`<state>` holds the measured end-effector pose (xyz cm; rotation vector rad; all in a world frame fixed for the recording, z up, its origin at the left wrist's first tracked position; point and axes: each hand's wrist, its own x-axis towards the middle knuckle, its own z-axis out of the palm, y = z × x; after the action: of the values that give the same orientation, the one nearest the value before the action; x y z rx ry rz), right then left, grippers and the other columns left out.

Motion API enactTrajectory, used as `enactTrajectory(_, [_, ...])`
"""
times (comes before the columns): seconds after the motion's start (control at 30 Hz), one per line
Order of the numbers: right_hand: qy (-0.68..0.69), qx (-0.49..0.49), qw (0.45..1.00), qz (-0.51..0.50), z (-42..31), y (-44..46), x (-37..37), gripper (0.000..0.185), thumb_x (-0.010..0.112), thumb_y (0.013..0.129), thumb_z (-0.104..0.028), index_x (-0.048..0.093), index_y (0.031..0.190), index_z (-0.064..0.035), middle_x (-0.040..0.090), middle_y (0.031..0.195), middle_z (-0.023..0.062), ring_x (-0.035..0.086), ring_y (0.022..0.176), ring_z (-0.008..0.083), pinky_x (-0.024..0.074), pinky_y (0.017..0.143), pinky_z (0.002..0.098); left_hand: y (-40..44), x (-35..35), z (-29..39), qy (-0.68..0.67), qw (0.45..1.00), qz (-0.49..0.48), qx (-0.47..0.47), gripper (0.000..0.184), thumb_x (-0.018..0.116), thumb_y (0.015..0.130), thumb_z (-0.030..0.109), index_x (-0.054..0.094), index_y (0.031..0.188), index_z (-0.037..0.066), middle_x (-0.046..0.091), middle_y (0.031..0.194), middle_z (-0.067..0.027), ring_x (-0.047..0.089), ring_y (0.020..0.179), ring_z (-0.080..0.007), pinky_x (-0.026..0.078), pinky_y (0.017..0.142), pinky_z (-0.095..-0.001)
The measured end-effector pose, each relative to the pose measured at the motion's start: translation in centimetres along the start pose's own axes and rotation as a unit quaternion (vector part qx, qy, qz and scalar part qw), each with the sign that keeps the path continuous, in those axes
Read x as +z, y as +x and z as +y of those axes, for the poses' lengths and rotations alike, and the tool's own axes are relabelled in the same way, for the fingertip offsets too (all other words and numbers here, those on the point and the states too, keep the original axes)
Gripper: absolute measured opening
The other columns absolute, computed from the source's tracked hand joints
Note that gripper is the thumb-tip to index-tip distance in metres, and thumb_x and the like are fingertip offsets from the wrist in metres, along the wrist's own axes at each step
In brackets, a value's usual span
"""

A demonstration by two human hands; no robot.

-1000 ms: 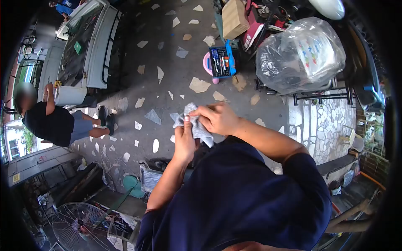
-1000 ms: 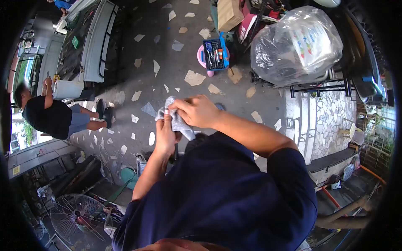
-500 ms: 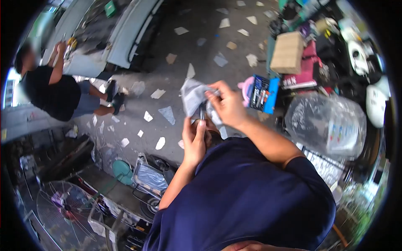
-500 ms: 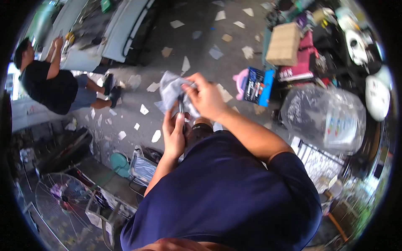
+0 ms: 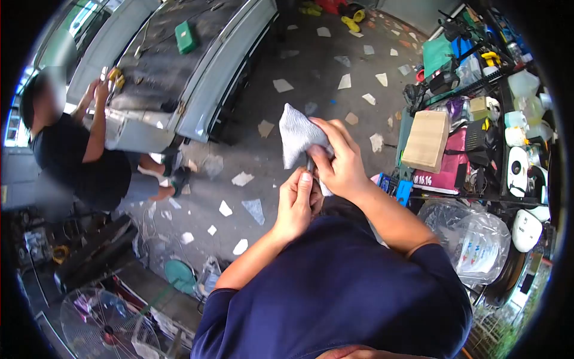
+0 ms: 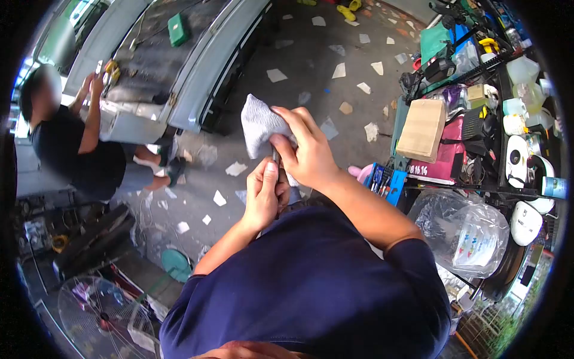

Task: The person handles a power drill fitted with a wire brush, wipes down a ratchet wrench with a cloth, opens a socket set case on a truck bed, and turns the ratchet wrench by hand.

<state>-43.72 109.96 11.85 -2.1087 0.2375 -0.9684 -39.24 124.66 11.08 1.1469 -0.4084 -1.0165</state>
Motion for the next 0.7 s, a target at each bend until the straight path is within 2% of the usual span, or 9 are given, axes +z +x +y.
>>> enactTrajectory(0.17, [-0.113, 0.013, 0.993, 0.032, 6.6, 6.7, 0.7, 0.019, 0.068, 0.093, -0.014, 0.057, 0.102, -0.0012, 0.065, 0.087, 0.0199, 0.066, 0.072, 0.0402, 0.0517, 0.058, 0.0442, 8.9, -0.9, 2.7, 0.046, 0.997, 0.019, -0.053, 0.034, 0.036, 0.111, 0.032, 0.047, 0.092, 0.007, 0.040, 0.062, 0.0026, 0.034, 0.042, -0.0056, 0.028, 0.037, -0.0226])
enactTrajectory(0.23, [-0.080, 0.085, 0.993, 0.008, 9.6, 9.4, 0.6, 0.018, 0.067, 0.095, -0.018, 0.056, 0.100, -0.0036, 0.063, 0.079, 0.0180, 0.067, 0.064, 0.0327, 0.0492, 0.053, 0.0422, 12.9, -1.0, 4.2, 0.042, 0.996, 0.031, -0.077, 0.033, 0.038, 0.111, 0.030, 0.053, 0.100, 0.003, 0.041, 0.063, 0.0035, 0.033, 0.044, -0.0049, 0.029, 0.039, -0.0230])
enactTrajectory(0.3, [0.043, 0.132, 0.990, 0.034, 12.5, 12.9, -0.3, 0.019, 0.063, 0.099, -0.022, 0.056, 0.100, -0.0042, 0.062, 0.070, 0.0129, 0.063, 0.054, 0.0228, 0.0457, 0.048, 0.0379, 16.9, -1.1, 6.0, 0.025, 0.997, 0.019, -0.067, 0.034, 0.037, 0.111, 0.030, 0.053, 0.101, 0.002, 0.039, 0.062, 0.0028, 0.032, 0.041, -0.0058, 0.027, 0.036, -0.0236])
enactTrajectory(0.37, [0.399, 0.294, 0.861, 0.115, 15.5, 17.3, -2.0, 0.046, 0.038, 0.109, -0.038, 0.062, 0.105, 0.0003, 0.064, 0.068, 0.0053, 0.055, 0.049, 0.0125, 0.0429, 0.045, 0.0275, 20.3, -0.8, 8.5, -0.080, 0.991, -0.022, -0.102, 0.036, 0.035, 0.111, 0.033, 0.053, 0.102, 0.003, 0.037, 0.061, 0.0021, 0.031, 0.039, -0.0069, 0.027, 0.035, -0.0243])
enactTrajectory(0.47, [0.430, 0.261, 0.864, -0.034, 17.5, 22.6, -6.4, 0.065, 0.026, 0.108, -0.045, 0.064, 0.115, 0.0065, 0.067, 0.079, 0.0077, 0.059, 0.058, 0.0107, 0.0464, 0.053, 0.0244, 25.0, -0.6, 11.2, -0.136, 0.980, -0.080, -0.123, 0.038, 0.037, 0.110, 0.037, 0.052, 0.104, 0.003, 0.035, 0.060, 0.0021, 0.028, 0.038, -0.0069, 0.027, 0.034, -0.0246])
enactTrajectory(0.57, [0.157, 0.011, 0.982, -0.109, 18.9, 26.9, -6.5, 0.038, 0.050, 0.097, -0.009, 0.054, 0.132, 0.0039, 0.068, 0.108, 0.0091, 0.063, 0.086, 0.0103, 0.0505, 0.082, 0.0300, 30.0, 0.8, 12.6, -0.157, 0.974, -0.106, -0.122, 0.037, 0.037, 0.110, 0.037, 0.052, 0.106, 0.003, 0.035, 0.060, 0.0020, 0.028, 0.038, -0.0072, 0.027, 0.034, -0.0246])
enactTrajectory(0.6, [0.187, 0.037, 0.978, -0.082, 18.1, 28.6, -6.5, 0.041, 0.054, 0.086, 0.003, 0.055, 0.127, 0.0014, 0.062, 0.117, 0.0177, 0.065, 0.102, 0.0313, 0.0494, 0.091, 0.0353, 31.2, 1.3, 12.8, -0.154, 0.976, -0.105, -0.115, 0.037, 0.037, 0.110, 0.036, 0.052, 0.107, 0.002, 0.034, 0.059, 0.0019, 0.028, 0.038, -0.0074, 0.027, 0.035, -0.0246])
enactTrajectory(0.63, [0.189, 0.095, 0.974, -0.084, 18.1, 29.7, -6.6, 0.043, 0.053, 0.083, 0.005, 0.055, 0.127, 0.0016, 0.063, 0.114, 0.0183, 0.066, 0.101, 0.0336, 0.0517, 0.087, 0.0373, 32.3, 1.7, 12.5, -0.171, 0.975, -0.067, -0.126, 0.036, 0.037, 0.110, 0.035, 0.051, 0.109, 0.002, 0.034, 0.059, 0.0015, 0.027, 0.038, -0.0077, 0.027, 0.034, -0.0247])
enactTrajectory(0.7, [0.118, 0.049, 0.990, -0.064, 20.5, 31.9, -5.9, 0.051, 0.044, 0.081, 0.010, 0.054, 0.130, 0.0026, 0.067, 0.106, 0.0149, 0.068, 0.089, 0.0196, 0.0534, 0.081, 0.0292, 35.5, 1.7, 13.3, -0.169, 0.977, -0.082, -0.100, 0.037, 0.036, 0.110, 0.034, 0.052, 0.109, 0.001, 0.034, 0.059, 0.0012, 0.027, 0.038, -0.0078, 0.027, 0.034, -0.0250])
